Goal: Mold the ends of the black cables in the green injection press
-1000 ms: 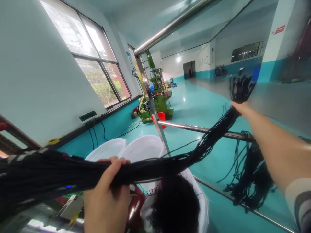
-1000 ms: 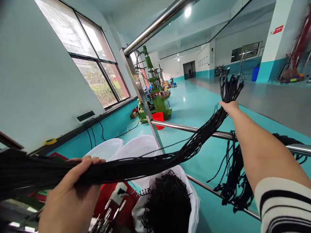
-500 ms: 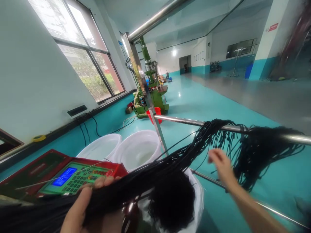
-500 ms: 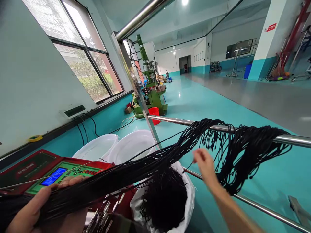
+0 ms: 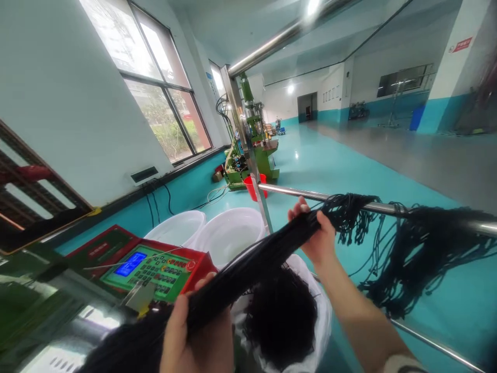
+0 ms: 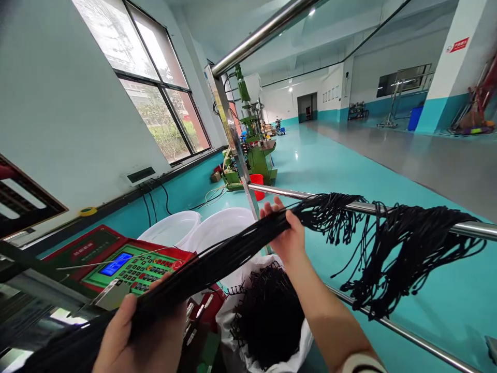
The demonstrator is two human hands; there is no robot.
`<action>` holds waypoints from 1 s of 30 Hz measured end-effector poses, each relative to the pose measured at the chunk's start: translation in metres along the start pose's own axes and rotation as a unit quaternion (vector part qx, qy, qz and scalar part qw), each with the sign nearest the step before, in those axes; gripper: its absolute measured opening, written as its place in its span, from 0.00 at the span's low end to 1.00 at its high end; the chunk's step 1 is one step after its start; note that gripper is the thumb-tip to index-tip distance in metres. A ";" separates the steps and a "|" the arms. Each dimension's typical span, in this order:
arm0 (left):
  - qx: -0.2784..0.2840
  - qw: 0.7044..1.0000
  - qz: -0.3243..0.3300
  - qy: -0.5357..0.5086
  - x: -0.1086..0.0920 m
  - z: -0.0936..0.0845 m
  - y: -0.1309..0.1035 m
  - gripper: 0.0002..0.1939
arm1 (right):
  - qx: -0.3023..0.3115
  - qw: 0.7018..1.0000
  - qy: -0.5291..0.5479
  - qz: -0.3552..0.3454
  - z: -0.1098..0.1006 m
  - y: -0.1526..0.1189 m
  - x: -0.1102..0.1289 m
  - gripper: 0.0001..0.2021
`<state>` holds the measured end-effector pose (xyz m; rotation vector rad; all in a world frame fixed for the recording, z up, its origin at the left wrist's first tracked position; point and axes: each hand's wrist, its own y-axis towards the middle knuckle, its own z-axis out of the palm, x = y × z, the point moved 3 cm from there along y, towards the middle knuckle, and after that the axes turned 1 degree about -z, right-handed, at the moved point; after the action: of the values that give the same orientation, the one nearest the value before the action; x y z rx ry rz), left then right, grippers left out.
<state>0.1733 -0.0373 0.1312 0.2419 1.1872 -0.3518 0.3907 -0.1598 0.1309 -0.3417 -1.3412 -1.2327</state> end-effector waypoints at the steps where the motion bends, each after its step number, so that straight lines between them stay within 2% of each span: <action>1: 0.003 0.997 -0.061 -0.055 0.005 0.006 -0.005 0.17 | -0.013 0.997 0.074 0.004 -0.003 0.009 0.009 0.23; 3: 0.037 0.974 -0.191 -0.118 0.020 0.020 -0.016 0.19 | 0.007 0.974 0.224 0.016 -0.010 0.028 0.025 0.12; 5: 0.098 0.946 -0.278 -0.136 0.044 0.033 -0.031 0.21 | 0.062 0.943 0.326 0.034 -0.018 0.044 0.039 0.07; 8: 0.160 0.910 -0.368 -0.105 0.096 0.046 -0.062 0.19 | 0.135 0.927 0.345 0.060 -0.037 0.063 0.049 0.09; 10: 0.248 0.840 -0.477 -0.073 0.134 0.053 -0.091 0.21 | 0.164 0.937 0.296 0.083 -0.055 0.074 0.046 0.10; 12: 0.277 0.832 -0.475 -0.074 0.161 0.055 -0.107 0.24 | 0.169 0.949 0.238 0.116 -0.075 0.083 0.034 0.11; 14: 0.264 0.849 -0.454 -0.064 0.176 0.049 -0.110 0.25 | 0.156 0.956 0.203 0.143 -0.098 0.090 0.017 0.12; 16: 0.263 0.852 -0.450 -0.041 0.182 0.041 -0.103 0.25 | 0.133 0.960 0.194 0.154 -0.122 0.094 0.000 0.12; 20: 0.294 0.841 -0.453 -0.016 0.188 0.029 -0.083 0.25 | 0.094 0.964 0.187 0.162 -0.163 0.089 -0.034 0.10; 25: 0.288 0.837 -0.466 0.014 0.202 0.027 -0.083 0.22 | 0.081 0.964 0.130 0.219 -0.188 0.067 -0.070 0.09; 30: 0.286 0.829 -0.480 0.029 0.203 0.020 -0.091 0.23 | 0.021 0.971 0.061 0.232 -0.200 0.052 -0.081 0.10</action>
<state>0.2215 -0.1568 -0.0510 0.1492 1.1647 -1.6143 0.5597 -0.2599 0.0269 -0.5085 -1.0998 -0.8179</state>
